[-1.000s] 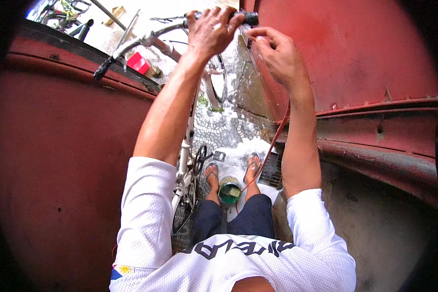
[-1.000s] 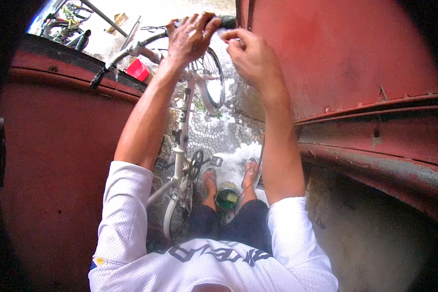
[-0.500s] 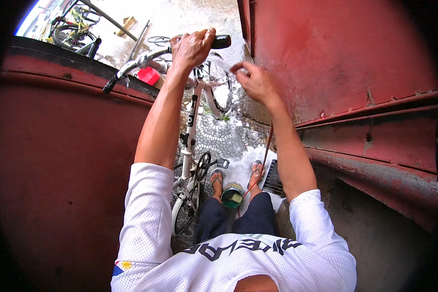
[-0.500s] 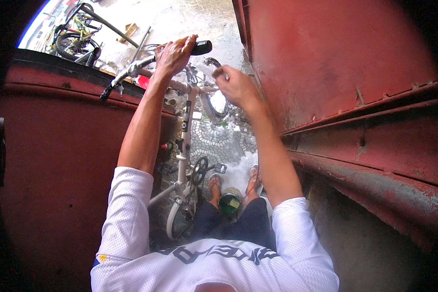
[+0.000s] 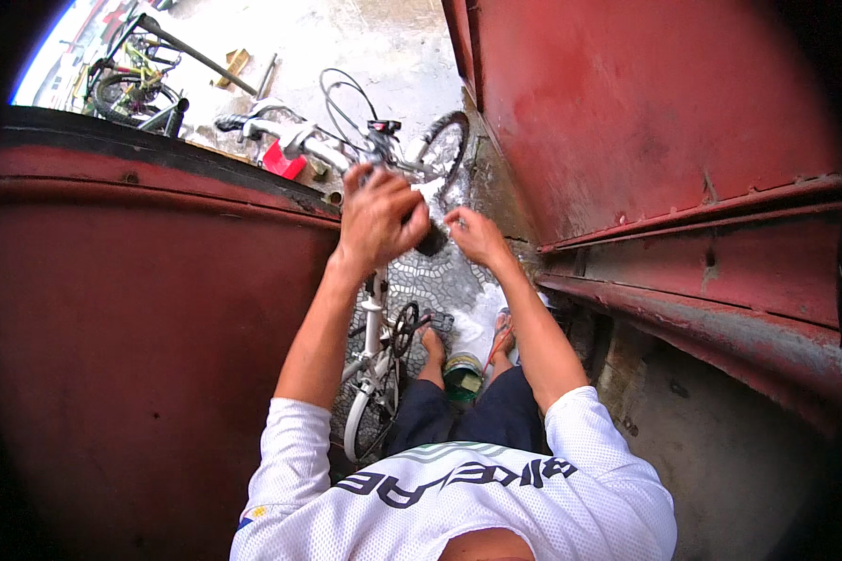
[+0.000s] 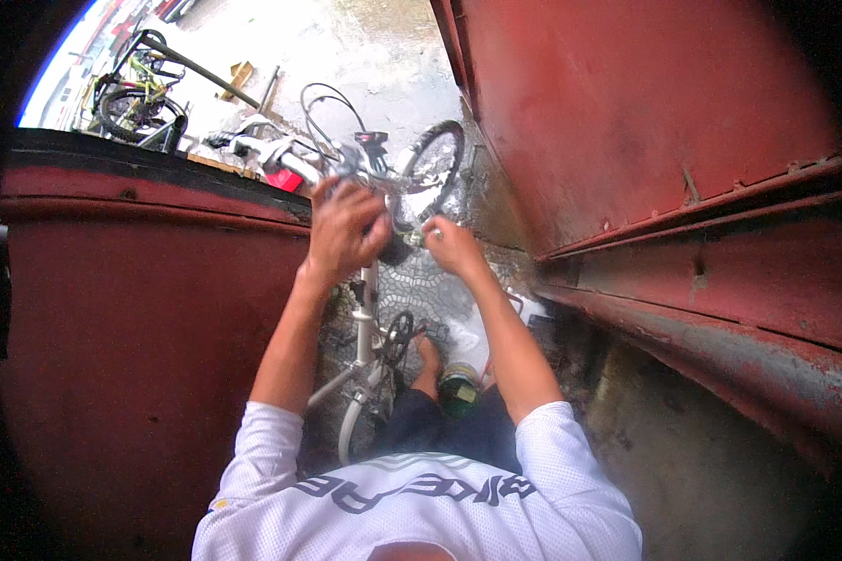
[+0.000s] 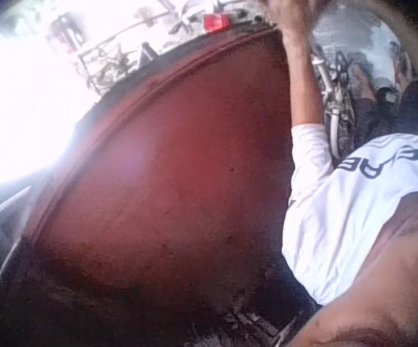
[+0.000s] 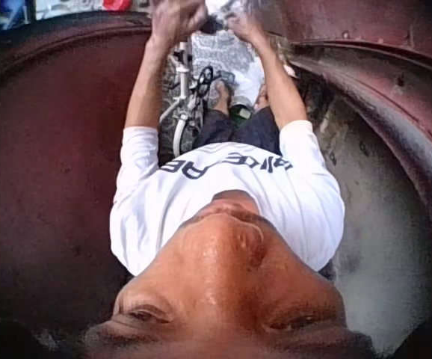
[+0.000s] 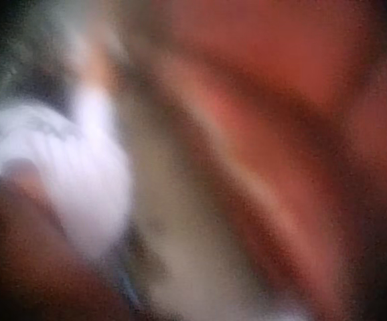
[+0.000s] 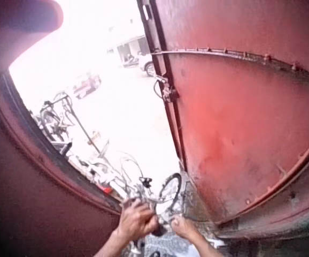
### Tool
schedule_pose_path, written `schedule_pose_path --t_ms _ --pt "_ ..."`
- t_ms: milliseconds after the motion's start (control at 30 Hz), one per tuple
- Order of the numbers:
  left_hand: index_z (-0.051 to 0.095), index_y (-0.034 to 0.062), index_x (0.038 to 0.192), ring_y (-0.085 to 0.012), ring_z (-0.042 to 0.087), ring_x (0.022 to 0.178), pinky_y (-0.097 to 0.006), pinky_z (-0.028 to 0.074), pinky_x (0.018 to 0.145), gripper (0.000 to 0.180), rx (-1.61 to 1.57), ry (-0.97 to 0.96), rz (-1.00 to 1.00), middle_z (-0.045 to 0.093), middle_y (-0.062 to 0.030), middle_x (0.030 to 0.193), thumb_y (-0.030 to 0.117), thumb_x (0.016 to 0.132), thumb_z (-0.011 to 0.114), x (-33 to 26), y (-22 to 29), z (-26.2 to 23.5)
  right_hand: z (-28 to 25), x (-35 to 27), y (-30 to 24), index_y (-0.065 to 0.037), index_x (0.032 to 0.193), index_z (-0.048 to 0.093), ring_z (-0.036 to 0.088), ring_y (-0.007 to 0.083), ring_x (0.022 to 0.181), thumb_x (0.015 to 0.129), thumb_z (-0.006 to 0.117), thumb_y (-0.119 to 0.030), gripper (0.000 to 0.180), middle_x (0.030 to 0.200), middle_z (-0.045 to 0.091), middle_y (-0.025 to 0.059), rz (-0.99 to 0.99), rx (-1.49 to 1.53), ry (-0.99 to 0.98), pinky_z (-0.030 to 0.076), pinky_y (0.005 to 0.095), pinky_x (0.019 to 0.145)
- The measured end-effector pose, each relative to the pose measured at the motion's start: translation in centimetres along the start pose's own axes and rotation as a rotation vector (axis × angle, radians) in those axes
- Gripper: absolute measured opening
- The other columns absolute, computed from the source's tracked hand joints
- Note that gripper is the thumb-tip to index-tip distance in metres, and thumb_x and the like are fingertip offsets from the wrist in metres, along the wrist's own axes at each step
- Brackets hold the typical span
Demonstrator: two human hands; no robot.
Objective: The person washes a white bicycle using a hose and a sponge. They spray water on the frame, wheels, and handlebars, then scrub with a sponge and rinse again. The bicycle is moved slightly during the process.
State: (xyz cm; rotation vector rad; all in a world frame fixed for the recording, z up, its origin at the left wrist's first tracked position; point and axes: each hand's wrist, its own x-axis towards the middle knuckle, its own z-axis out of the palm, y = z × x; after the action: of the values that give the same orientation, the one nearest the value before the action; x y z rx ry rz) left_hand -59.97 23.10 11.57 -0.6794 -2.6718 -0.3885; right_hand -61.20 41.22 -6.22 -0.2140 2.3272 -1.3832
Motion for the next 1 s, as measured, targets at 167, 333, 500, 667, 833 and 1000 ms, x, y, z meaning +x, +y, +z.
schedule_pose_path --t_ms 167,333,500,667,833,1000 --pt "0.066 0.0091 0.079 -0.0279 0.048 0.127 -0.050 0.021 0.114 0.009 -0.096 -0.071 -0.024 0.061 -0.0075 0.111 0.017 0.075 0.067 -5.6 1.4 -0.9 1.4 -0.6 1.1 -0.012 0.108 0.065 0.067 0.0341 0.084 0.088 0.057 -0.023 0.024 0.089 0.069 0.0182 0.041 -0.019 0.133 0.051 0.0425 0.076" --pt "0.045 0.0077 0.138 -0.0395 0.031 0.134 -0.050 0.026 0.111 0.068 0.027 0.145 -0.508 0.032 -0.0234 0.142 0.019 0.076 0.071 -9.9 3.2 -1.1 -0.1 -2.7 -5.0 -0.011 0.109 0.063 0.066 0.0334 0.073 0.090 0.056 -0.020 0.022 0.079 0.067 0.0182 0.019 0.203 0.113 0.049 0.0425 0.067" --pt "0.022 0.0003 0.147 -0.0288 0.049 0.106 -0.042 0.046 0.089 0.080 -0.517 0.400 -1.056 0.038 -0.0231 0.128 0.019 0.086 0.069 -9.7 5.3 1.9 -4.3 -8.5 -13.0 -0.012 0.111 0.063 0.066 0.0309 0.068 0.091 0.054 -0.015 0.022 0.075 0.066 0.0169 -0.027 0.185 0.116 0.050 0.0389 0.065" --pt "0.035 0.0022 0.134 -0.0173 0.063 0.070 -0.031 0.053 0.061 0.043 -0.968 0.595 -1.179 0.064 -0.0111 0.093 0.019 0.099 0.055 -8.6 4.2 3.9 -3.4 -11.6 -15.8 -0.010 0.109 0.065 0.062 0.0223 0.061 0.091 0.056 -0.018 0.022 0.071 0.065 0.0133 -0.271 0.102 -0.118 0.050 0.0365 0.062" --pt "0.053 0.0078 0.106 -0.0198 0.066 0.071 -0.033 0.056 0.064 0.027 -1.606 0.619 -1.240 0.065 -0.0076 0.086 0.034 0.100 0.047 -7.9 4.2 2.2 -3.9 -9.9 -16.9 -0.010 0.109 0.064 0.068 0.0283 0.070 0.091 0.055 -0.019 0.022 0.075 0.066 0.0178 -0.219 0.034 -0.066 0.050 0.0424 0.065" --pt "0.052 0.0060 0.120 -0.0275 0.065 0.094 -0.044 0.053 0.086 0.056 -1.709 0.608 -1.161 0.064 -0.0119 0.106 0.054 0.101 0.030 -6.0 4.3 0.9 -3.6 -9.2 -17.8 -0.009 0.108 0.064 0.067 0.0386 0.080 0.091 0.053 -0.020 0.023 0.086 0.069 0.0209 -0.277 0.008 -0.034 0.052 0.0460 0.072"
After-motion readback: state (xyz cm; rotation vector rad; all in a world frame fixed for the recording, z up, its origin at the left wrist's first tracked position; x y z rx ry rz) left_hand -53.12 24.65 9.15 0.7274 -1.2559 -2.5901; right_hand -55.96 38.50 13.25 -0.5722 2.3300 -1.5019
